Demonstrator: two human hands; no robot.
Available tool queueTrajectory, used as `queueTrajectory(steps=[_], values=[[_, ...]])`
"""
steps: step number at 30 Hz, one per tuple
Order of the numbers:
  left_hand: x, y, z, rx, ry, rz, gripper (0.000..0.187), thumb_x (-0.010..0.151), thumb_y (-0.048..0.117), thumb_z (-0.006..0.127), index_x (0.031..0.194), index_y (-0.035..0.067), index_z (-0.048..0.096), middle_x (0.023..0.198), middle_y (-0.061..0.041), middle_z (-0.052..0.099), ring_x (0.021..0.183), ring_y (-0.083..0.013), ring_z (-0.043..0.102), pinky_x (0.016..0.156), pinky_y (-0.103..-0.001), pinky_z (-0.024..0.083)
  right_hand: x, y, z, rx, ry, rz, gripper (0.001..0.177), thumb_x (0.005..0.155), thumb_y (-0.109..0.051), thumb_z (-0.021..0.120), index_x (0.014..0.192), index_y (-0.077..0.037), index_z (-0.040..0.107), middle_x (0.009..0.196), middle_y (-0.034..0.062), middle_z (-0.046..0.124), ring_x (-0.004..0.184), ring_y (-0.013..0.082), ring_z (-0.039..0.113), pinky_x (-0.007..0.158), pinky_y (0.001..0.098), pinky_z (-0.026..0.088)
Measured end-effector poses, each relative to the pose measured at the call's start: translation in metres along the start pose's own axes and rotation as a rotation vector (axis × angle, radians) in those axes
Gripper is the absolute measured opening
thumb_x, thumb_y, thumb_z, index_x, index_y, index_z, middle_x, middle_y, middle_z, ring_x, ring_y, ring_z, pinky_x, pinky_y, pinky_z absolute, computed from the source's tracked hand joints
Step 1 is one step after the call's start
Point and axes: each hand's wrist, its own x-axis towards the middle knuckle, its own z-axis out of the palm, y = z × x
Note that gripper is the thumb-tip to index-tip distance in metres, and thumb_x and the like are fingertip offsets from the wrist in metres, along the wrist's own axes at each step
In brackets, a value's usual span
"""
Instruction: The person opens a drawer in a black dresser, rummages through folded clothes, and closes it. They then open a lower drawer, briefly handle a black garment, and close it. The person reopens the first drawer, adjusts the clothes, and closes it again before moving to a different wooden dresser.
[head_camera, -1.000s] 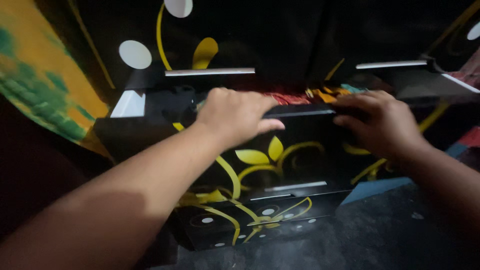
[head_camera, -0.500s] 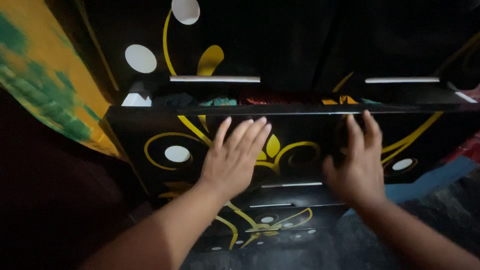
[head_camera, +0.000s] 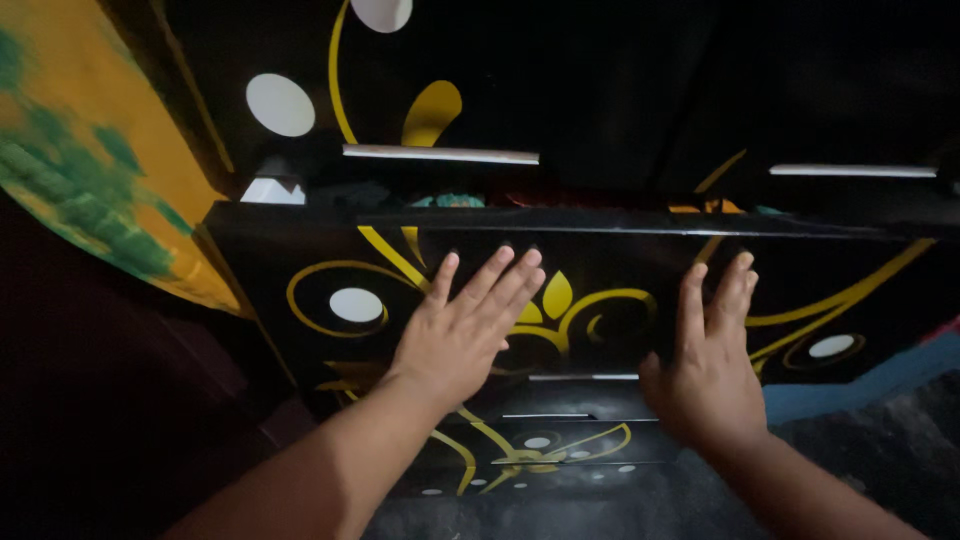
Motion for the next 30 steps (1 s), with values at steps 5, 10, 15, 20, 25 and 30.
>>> queueTrajectory(steps=[5,10,15,20,25,30], values=[[0.017,-0.012,-0.017,0.170,-0.069,0.006,0.087,0.092,0.009,0.049,0.164,0.015,0.000,0.172,-0.003,-0.013,0.156,-0.0241,-0.008,0.122,-0.058,0.005,0.023,0.002,-0.001,-0.018,-0.062,0.000,0.112,0.080,-0.018,0.077,0.165,-0.014,0.005,0.167,0.0242,-0.015,0.157,0.0410,0.001,0.115,0.0474,0.039],[0.035,-0.024,-0.021,0.209,-0.133,-0.012,0.094,0.086,-0.003,0.052,0.164,0.014,0.002,0.170,-0.004,-0.014,0.155,-0.0242,-0.010,0.121,-0.056,0.004,0.054,0.005,-0.002,-0.021,-0.168,-0.013,0.111,0.081,-0.028,0.079,0.162,-0.018,0.003,0.167,0.0223,-0.015,0.156,0.0396,0.003,0.121,0.0484,0.030],[0.038,-0.024,-0.014,0.193,-0.077,-0.021,0.093,0.085,-0.003,0.052,0.164,0.016,0.005,0.171,-0.003,-0.012,0.155,-0.0241,-0.008,0.122,-0.056,0.005,0.059,0.005,0.001,-0.088,-0.177,-0.026,0.115,0.080,-0.030,0.080,0.163,-0.018,0.001,0.166,0.0238,-0.016,0.155,0.0402,0.003,0.120,0.0490,0.030],[0.039,-0.023,-0.014,0.171,-0.094,-0.024,0.094,0.084,-0.003,0.051,0.164,0.015,0.005,0.171,-0.003,-0.012,0.156,-0.0241,-0.008,0.122,-0.057,0.006,0.057,0.003,-0.004,-0.105,-0.228,0.026,0.115,0.082,-0.032,0.081,0.162,-0.022,-0.001,0.167,0.0203,-0.018,0.156,0.0381,0.005,0.118,0.0479,0.034],[0.036,-0.019,-0.019,0.041,-0.002,-0.049,0.078,0.090,0.001,0.046,0.160,0.015,0.014,0.170,-0.003,-0.004,0.155,-0.0239,-0.002,0.121,-0.060,0.006,0.053,-0.003,-0.010,-0.053,-0.212,0.057,0.118,0.080,-0.026,0.083,0.165,-0.024,0.000,0.169,0.0193,-0.018,0.154,0.0375,0.019,0.116,0.0463,0.040],[0.030,-0.015,-0.020,-0.123,0.101,-0.137,0.081,0.086,0.000,0.049,0.161,0.012,0.020,0.170,-0.007,0.007,0.156,-0.0234,0.007,0.123,-0.054,0.006,0.048,0.004,-0.018,0.134,-0.235,0.123,0.109,0.081,-0.023,0.081,0.166,-0.026,0.013,0.177,0.0080,-0.013,0.151,0.0335,0.034,0.113,0.0440,0.049]])
